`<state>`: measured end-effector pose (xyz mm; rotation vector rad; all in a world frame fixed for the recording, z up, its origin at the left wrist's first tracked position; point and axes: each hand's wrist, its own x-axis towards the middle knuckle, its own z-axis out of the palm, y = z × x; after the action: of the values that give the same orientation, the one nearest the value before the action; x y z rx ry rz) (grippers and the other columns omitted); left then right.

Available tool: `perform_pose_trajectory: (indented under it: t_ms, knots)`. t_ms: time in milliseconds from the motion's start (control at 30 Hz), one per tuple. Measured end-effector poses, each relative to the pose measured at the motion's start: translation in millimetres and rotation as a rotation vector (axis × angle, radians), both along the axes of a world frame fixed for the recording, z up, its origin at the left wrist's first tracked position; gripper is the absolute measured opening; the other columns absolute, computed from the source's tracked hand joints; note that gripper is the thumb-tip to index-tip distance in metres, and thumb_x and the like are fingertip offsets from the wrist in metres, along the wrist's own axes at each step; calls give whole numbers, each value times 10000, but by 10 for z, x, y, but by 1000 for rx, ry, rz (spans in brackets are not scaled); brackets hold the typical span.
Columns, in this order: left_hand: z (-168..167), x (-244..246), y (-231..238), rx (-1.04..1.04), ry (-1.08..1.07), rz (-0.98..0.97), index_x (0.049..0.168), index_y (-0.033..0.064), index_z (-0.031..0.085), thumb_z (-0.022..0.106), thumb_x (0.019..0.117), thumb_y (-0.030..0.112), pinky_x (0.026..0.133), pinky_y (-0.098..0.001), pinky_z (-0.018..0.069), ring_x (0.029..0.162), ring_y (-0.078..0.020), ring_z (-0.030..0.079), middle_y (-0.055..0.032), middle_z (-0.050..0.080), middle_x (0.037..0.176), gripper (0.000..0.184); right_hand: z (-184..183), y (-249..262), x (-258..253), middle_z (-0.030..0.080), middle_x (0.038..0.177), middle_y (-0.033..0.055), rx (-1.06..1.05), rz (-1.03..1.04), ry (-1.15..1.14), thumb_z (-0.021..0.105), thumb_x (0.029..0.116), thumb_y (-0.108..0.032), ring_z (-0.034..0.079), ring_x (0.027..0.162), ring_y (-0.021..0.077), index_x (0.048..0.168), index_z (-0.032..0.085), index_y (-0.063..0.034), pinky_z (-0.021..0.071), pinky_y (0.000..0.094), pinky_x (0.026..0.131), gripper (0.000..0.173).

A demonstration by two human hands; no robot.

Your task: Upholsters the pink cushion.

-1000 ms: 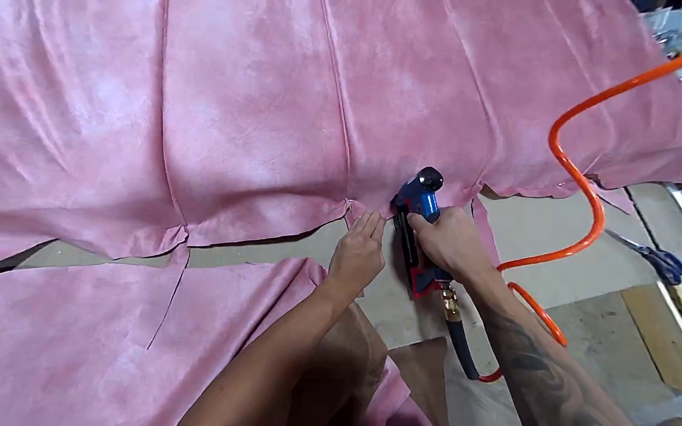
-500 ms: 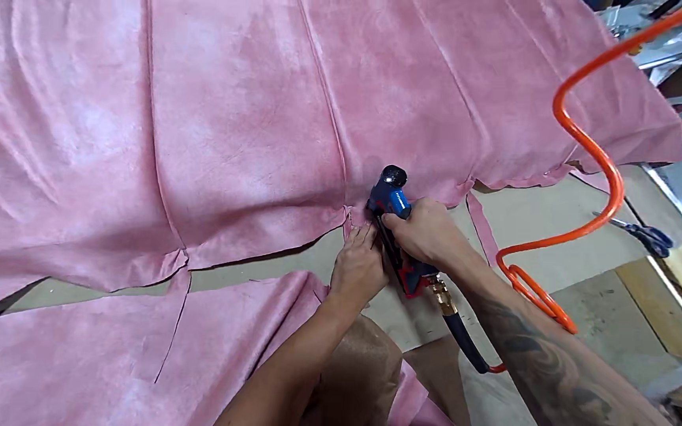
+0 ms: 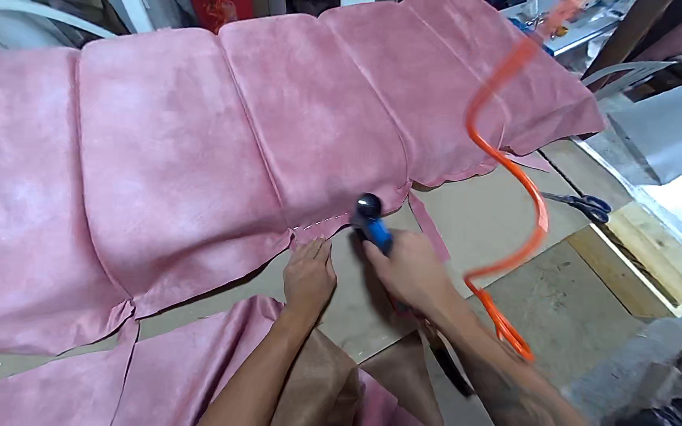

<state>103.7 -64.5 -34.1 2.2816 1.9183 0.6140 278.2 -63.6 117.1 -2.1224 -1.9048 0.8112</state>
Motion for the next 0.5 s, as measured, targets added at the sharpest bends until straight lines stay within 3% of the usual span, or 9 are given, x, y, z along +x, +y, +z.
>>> perform_pose_trajectory:
  t_ms: [67,133,200,233,300,400,500]
  knots:
    - [111,357,237,2,-133,-59,1241,99,724,544,1049,237,1168,-498,423,1255,-266,637,-83,713,1268,297,-54,-158,477,620,638,22,2,-112,-8,598,996,-465,635,567,193,829,677,-157,547,472,532,359]
    - [71,889,572,25,-218,-99,1364,70,639,626,1007,272,1201,-516,366,1394,-348,502,-170,584,1445,410,-126,-276,878,643,620,35,-4,-203,6,624,982,-468,657,543,205,814,683,-142,573,495,530,371]
    - [-12,1352,834,36,-188,1,1478,116,541,634,1002,340,1190,-522,369,1475,-402,365,-222,411,1572,534,-138,-352,1200,641,605,22,1,-238,-15,626,971,-471,655,531,192,796,681,-153,572,479,519,366]
    - [-24,1506,938,67,-144,82,1498,151,521,609,1015,350,1181,-537,362,1471,-407,363,-217,393,1584,529,-118,-368,1353,634,596,5,16,-238,-39,626,956,-479,644,522,177,786,680,-166,560,461,509,361]
    - [-22,1651,1062,125,-71,194,1423,174,588,556,1047,333,1121,-563,390,1420,-398,438,-198,472,1529,410,-65,-377,1635,639,594,-17,23,-230,-74,620,940,-498,648,515,155,799,684,-183,566,435,503,351]
    - [-94,1667,1065,183,-28,100,1123,85,734,504,1059,212,1097,-487,442,1311,-316,557,-121,645,1339,271,-53,-282,1905,653,588,-6,-3,-248,-55,632,939,-496,657,503,166,789,684,-179,572,444,494,355]
    - [-186,1679,1064,251,-131,11,1077,59,742,520,1023,85,1118,-414,460,1241,-258,630,-72,730,1201,230,-128,-53,1977,652,579,11,10,-209,24,625,961,-479,656,490,181,771,675,-168,577,463,482,368]
